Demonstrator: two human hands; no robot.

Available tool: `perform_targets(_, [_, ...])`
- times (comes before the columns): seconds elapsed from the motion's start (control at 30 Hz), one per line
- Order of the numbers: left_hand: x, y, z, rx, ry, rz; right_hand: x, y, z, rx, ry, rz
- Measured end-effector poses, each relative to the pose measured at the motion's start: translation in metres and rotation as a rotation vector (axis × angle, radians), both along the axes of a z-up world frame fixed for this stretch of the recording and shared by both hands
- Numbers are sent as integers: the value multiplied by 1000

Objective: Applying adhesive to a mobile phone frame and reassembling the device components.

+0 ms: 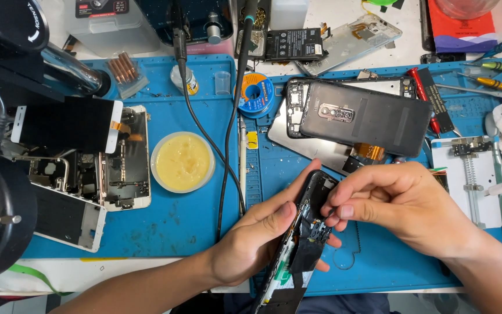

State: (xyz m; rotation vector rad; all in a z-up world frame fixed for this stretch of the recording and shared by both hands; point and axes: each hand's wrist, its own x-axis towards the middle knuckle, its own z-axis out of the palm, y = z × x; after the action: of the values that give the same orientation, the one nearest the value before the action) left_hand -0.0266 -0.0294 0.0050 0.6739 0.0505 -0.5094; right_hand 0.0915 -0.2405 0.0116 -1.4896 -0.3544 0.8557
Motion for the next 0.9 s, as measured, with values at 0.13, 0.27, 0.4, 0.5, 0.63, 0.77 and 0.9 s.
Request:
perform_targets(0.13, [1, -1, -1, 5, -1, -1, 1, -1, -2, 14, -3, 9])
perform_targets(0.27, [1, -2, -6, -48, 27, -4, 1, -2, -3, 12, 19, 5])
perform_targets(0.4, [0, -2, -9, -90, 55, -1, 0, -1, -2, -14, 27, -11])
perform_targets(0.5, [0, -1, -9, -84, 37, -1, 0, -2, -3, 1, 29, -22])
perform_targets(0.63, [1, 0, -9, -67, 29, 0, -1, -2, -1, 13, 22, -16])
perform_targets(0.77, [2, 1, -7, -32, -2, 5, 4, -7, 6, 37, -18, 54])
perform_targets(0.9, [0, 2, -10, -92, 11, 35, 19, -20, 25, -80, -142, 285])
